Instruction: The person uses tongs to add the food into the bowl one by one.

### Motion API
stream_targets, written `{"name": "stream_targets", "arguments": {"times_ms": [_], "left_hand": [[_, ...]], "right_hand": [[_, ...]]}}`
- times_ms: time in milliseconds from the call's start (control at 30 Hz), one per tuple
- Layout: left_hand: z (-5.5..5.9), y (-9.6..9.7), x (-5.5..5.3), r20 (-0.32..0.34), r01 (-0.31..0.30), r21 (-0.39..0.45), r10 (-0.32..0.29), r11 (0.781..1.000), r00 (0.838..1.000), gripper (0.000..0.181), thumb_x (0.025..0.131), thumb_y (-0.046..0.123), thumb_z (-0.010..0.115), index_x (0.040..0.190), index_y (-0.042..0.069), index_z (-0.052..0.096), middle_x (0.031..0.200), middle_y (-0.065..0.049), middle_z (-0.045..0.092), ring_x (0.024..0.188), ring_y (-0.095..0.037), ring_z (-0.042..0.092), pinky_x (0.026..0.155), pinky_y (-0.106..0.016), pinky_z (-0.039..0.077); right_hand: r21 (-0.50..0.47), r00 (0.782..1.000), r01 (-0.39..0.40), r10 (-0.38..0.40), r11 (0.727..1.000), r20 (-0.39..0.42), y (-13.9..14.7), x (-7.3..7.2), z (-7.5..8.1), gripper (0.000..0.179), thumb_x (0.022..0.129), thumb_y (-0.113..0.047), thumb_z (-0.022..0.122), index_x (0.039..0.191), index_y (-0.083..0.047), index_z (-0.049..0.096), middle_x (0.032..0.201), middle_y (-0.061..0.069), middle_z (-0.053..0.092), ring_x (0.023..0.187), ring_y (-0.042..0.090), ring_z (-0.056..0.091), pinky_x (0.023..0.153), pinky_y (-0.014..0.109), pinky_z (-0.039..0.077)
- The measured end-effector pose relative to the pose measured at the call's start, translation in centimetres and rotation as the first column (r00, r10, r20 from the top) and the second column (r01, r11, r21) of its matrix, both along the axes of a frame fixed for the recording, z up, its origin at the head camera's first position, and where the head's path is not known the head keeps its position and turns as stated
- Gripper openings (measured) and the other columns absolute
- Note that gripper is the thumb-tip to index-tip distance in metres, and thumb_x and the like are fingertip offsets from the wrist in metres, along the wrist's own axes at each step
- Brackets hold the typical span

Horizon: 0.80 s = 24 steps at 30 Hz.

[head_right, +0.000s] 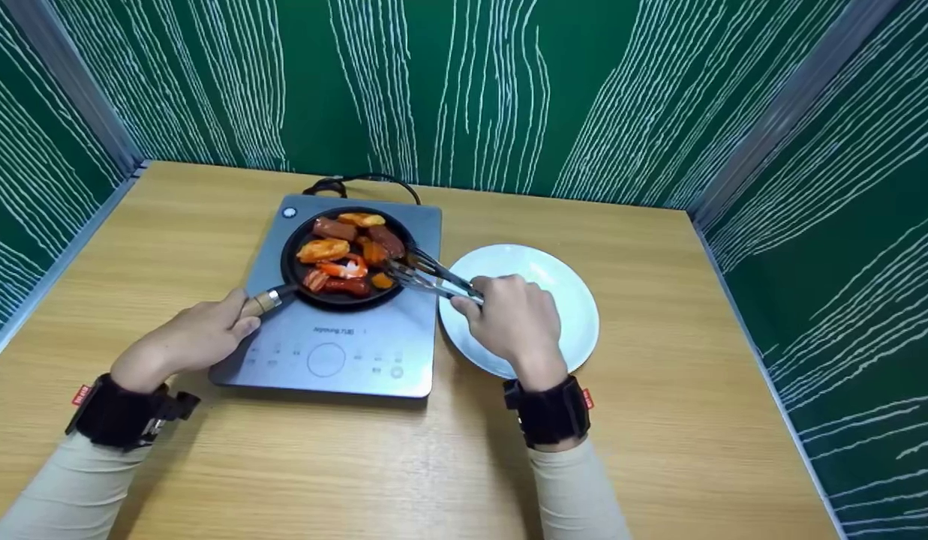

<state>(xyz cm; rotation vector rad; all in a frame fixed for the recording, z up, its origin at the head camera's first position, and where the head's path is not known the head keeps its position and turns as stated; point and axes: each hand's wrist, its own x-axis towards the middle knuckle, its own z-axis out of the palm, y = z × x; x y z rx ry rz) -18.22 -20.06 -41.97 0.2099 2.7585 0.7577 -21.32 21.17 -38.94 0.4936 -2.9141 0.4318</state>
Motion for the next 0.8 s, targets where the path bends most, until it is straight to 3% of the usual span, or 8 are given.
{"name": "stream_targets", "arguments": {"times_ms": [533,800], "left_hand": [[0.0,-0.1,0.0,-0.004,-0.005,0.005,0.005,1.0,1.0,0.024,0.113,0.025,0.048,0.122,0.003,0.048,0.094,-0.015,0.055,0.08,-0.029,0.056,0.068,-0.041,0.044],[0.1,0.0,0.0,-0.011,0.006,-0.003,-0.006,1.0,1.0,0.022,0.113,0.025,0.047,0.119,0.003,0.047,0.09,-0.012,0.051,0.079,-0.029,0.055,0.068,-0.04,0.043]], "right_hand": [[-0.04,1.0,0.0,0.001,0.999,0.031,-0.9,0.1,-0.7,0.023,0.101,-0.04,0.074,0.099,-0.018,0.078,0.074,-0.002,0.059,0.067,0.022,0.051,0.06,0.037,0.036],[0.014,0.999,-0.023,0.023,1.0,-0.023,-1.6,0.3,-1.2,0.026,0.1,-0.041,0.074,0.087,-0.02,0.07,0.065,-0.004,0.042,0.059,0.02,0.042,0.053,0.037,0.029]]}}
